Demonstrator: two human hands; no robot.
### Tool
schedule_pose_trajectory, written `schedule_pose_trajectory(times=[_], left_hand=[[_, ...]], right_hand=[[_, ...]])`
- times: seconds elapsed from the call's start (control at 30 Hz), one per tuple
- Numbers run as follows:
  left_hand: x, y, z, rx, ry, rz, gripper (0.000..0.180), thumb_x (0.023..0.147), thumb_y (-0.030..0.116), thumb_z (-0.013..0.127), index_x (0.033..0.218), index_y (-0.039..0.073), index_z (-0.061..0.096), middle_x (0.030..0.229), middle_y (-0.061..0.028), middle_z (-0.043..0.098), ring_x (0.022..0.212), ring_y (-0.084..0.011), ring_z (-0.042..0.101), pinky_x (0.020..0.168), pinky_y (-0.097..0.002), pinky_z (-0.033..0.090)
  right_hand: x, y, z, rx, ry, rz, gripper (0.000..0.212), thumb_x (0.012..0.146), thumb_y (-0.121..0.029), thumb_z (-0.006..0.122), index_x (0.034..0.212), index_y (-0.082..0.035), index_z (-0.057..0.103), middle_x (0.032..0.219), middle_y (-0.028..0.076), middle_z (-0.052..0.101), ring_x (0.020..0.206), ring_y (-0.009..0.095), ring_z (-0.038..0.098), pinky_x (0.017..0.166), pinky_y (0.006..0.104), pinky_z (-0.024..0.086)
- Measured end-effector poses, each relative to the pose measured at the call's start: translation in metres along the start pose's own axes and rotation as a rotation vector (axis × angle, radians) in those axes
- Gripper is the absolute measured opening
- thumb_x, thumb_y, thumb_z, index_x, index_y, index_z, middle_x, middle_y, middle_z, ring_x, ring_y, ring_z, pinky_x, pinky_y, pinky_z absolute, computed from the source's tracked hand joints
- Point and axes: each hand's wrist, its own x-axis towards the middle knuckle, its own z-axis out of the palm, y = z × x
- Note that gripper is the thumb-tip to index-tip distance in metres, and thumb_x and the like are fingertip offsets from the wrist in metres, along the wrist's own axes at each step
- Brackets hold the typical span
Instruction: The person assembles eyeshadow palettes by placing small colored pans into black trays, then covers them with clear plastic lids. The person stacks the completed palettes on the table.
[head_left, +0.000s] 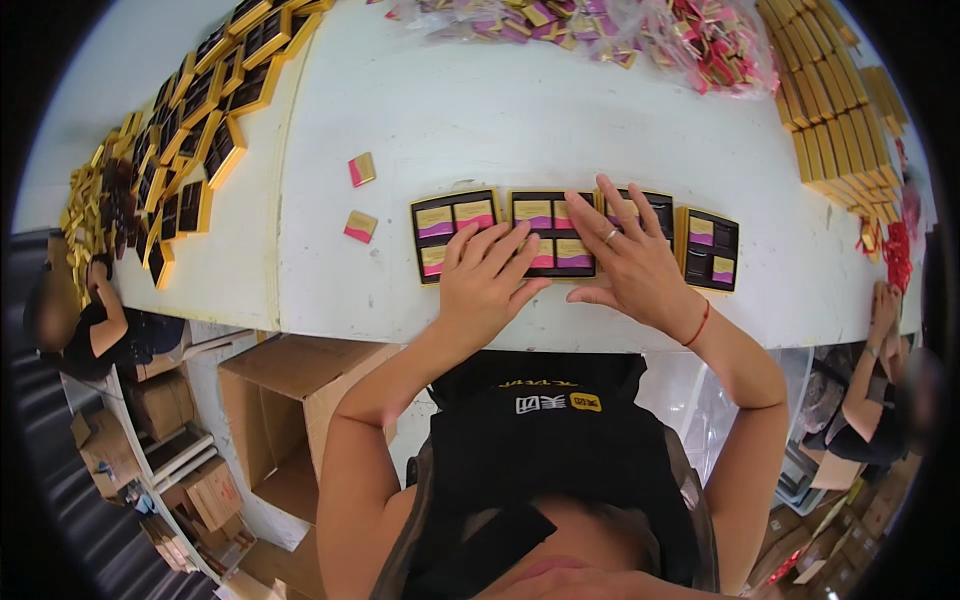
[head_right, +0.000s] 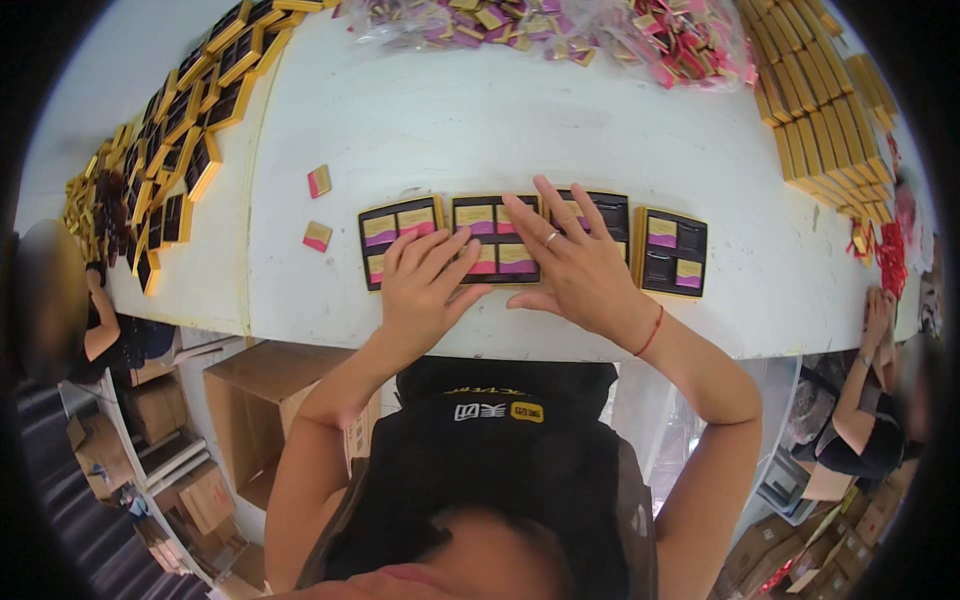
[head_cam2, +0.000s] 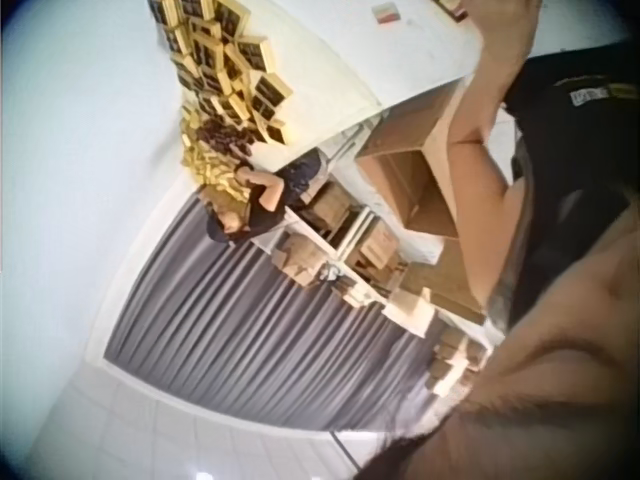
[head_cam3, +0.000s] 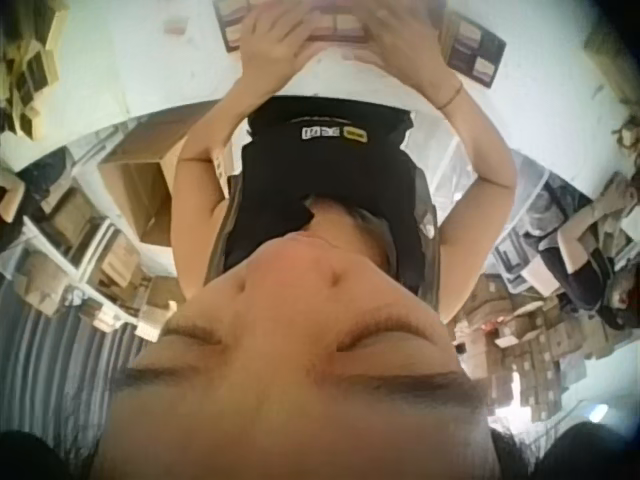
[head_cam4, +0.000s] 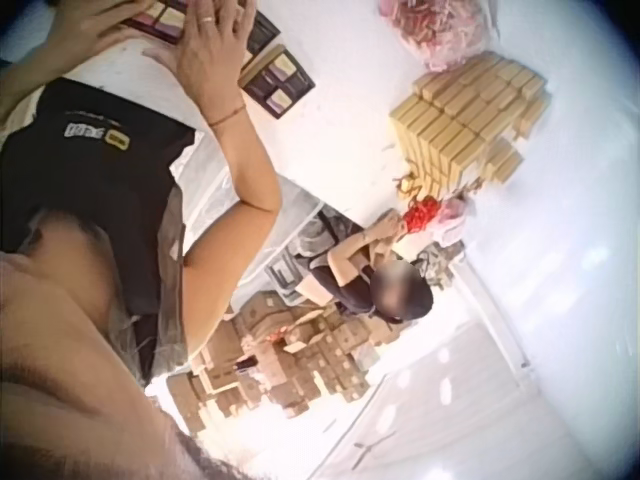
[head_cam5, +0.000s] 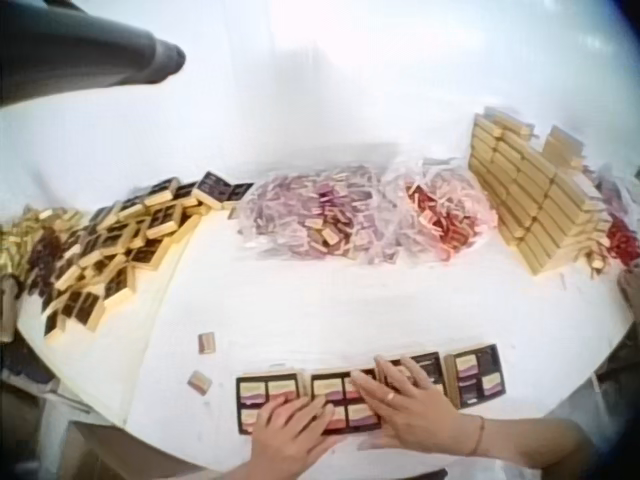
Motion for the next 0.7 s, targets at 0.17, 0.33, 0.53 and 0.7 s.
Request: schedule_pose_trajectory(times=[0.17, 0.33, 0.53, 0.7], left_hand=[[-0.008, -0.050, -0.043, -0.016, 0.279, -0.386, 0.034, 0.077, 0.010, 0.081, 0.108, 0.006, 0.068, 0.105, -0.0074, 0.068, 0.103, -0.0273, 0.058, 0.095, -0.0402, 0.041], [-0.040, -0.108, -0.064, 0.177, 0.213, -0.678, 0.042, 0.078, 0.020, 0.081, 0.115, 0.005, 0.065, 0.107, -0.0100, 0.064, 0.101, -0.0293, 0.057, 0.090, -0.0403, 0.044], [-0.040, -0.118, -0.062, -0.057, 0.089, -0.714, 0.043, 0.075, 0.012, 0.082, 0.114, 0.006, 0.065, 0.102, -0.0106, 0.062, 0.095, -0.0254, 0.059, 0.085, -0.0372, 0.048], [-0.047, -0.124, -0.059, -0.166, 0.142, -0.712, 0.040, 0.071, 0.002, 0.080, 0.107, 0.003, 0.063, 0.104, -0.0095, 0.055, 0.088, -0.0228, 0.058, 0.079, -0.0329, 0.050]], right_hand=[[0.034, 0.007, -0.008, 0.071, 0.149, -0.020, 0.040, 0.086, -0.036, 0.071, 0.111, -0.005, 0.068, 0.138, 0.009, 0.055, 0.137, 0.033, 0.041, 0.114, 0.0532, 0.027], [0.163, -0.035, 0.022, 0.447, 0.253, -0.235, 0.026, 0.086, -0.007, 0.066, 0.112, -0.003, 0.068, 0.126, 0.012, 0.062, 0.119, 0.032, 0.056, 0.102, 0.0398, 0.046], [0.279, -0.068, 0.079, 0.397, 0.021, 0.018, 0.045, 0.085, -0.015, 0.068, 0.128, -0.005, 0.059, 0.125, 0.015, 0.060, 0.116, 0.031, 0.058, 0.095, 0.0419, 0.050], [0.251, -0.029, 0.046, 0.626, -0.178, -0.045, 0.039, 0.087, -0.012, 0.065, 0.126, -0.010, 0.062, 0.104, 0.014, 0.066, 0.096, 0.026, 0.065, 0.087, 0.0393, 0.052]])
